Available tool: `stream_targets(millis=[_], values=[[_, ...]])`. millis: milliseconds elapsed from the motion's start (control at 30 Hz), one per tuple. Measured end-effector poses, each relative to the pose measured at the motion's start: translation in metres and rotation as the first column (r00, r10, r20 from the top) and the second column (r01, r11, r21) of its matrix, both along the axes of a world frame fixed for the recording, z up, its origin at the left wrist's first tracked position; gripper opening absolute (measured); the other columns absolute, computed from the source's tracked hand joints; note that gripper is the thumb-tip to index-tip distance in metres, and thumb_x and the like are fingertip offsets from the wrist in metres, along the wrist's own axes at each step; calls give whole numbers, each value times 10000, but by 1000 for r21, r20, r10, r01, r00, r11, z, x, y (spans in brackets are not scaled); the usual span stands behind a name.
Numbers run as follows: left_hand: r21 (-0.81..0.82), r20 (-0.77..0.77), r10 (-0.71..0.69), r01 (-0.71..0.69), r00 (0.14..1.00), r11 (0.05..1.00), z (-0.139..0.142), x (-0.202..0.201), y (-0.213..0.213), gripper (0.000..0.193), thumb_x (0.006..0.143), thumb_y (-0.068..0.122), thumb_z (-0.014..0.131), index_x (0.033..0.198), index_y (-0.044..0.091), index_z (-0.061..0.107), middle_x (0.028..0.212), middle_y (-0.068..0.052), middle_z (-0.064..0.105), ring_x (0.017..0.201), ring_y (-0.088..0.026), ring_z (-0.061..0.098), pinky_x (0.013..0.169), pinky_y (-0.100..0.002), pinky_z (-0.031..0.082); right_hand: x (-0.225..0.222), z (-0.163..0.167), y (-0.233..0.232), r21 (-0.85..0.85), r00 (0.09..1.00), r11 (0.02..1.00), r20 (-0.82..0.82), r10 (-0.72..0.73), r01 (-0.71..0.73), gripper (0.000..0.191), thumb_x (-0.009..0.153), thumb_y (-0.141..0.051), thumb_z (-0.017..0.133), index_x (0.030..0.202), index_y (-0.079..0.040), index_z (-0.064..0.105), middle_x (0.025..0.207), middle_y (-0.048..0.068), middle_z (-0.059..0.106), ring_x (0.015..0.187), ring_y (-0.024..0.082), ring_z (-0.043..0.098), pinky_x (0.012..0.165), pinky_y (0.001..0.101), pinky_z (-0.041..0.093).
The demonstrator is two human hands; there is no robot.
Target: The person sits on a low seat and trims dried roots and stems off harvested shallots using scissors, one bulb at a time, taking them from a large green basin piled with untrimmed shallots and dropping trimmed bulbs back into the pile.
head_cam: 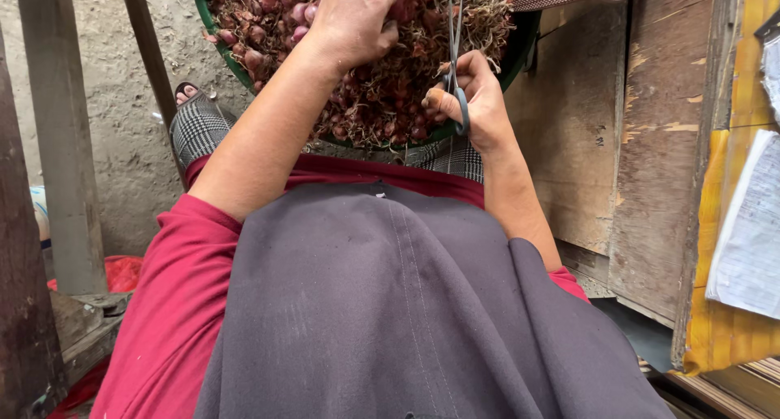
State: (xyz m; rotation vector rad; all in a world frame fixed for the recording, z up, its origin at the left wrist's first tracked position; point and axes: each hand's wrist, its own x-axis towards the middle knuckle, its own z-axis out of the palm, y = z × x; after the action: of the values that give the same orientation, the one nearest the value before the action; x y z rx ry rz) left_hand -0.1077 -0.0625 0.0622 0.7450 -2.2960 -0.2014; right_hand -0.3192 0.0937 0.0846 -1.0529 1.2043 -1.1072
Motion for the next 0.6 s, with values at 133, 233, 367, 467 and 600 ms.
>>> stream_targets(millis=[133,233,367,467,600], values=[[128,57,25,-32,998,991,8,10,0,291,795,79,847,1039,101,690,962,-95,726,890,-271,712,786,-447,552,4,3,2,8,997,999,62,40,-41,490,880,-163,857,1174,-48,483,937,90,701,838,168,745,671,259,603],[412,-209,75,19,975,911,9,29,9,237,930,59,806,1124,87,671,1017,-69,742,841,-184,735,751,-348,596,9,4,7,71,993,993,67,95,-99,458,867,-178,815,1168,-53,494,884,98,714,772,176,750,643,266,619],[656,-540,240,225,807,721,1,56,31,191,997,46,805,1119,58,658,1028,-85,727,826,-127,692,699,-261,575,24,-4,14,161,972,959,27,233,-235,420,878,-166,806,1149,-36,513,850,108,708,731,164,726,591,255,568],[724,-677,388,472,625,503,-7,65,51,152,1003,63,777,1100,60,660,1031,-88,752,907,-117,736,757,-250,591,41,-14,13,257,957,922,93,275,-290,421,870,-187,815,1103,-40,497,785,107,702,636,144,682,554,249,558],[753,-619,572,615,539,235,-13,64,72,180,938,80,777,1047,74,634,1009,-77,764,876,-96,738,676,-223,535,56,-19,1,257,960,926,26,278,-275,432,867,-224,826,1075,-46,491,754,88,696,600,122,665,503,228,526]])
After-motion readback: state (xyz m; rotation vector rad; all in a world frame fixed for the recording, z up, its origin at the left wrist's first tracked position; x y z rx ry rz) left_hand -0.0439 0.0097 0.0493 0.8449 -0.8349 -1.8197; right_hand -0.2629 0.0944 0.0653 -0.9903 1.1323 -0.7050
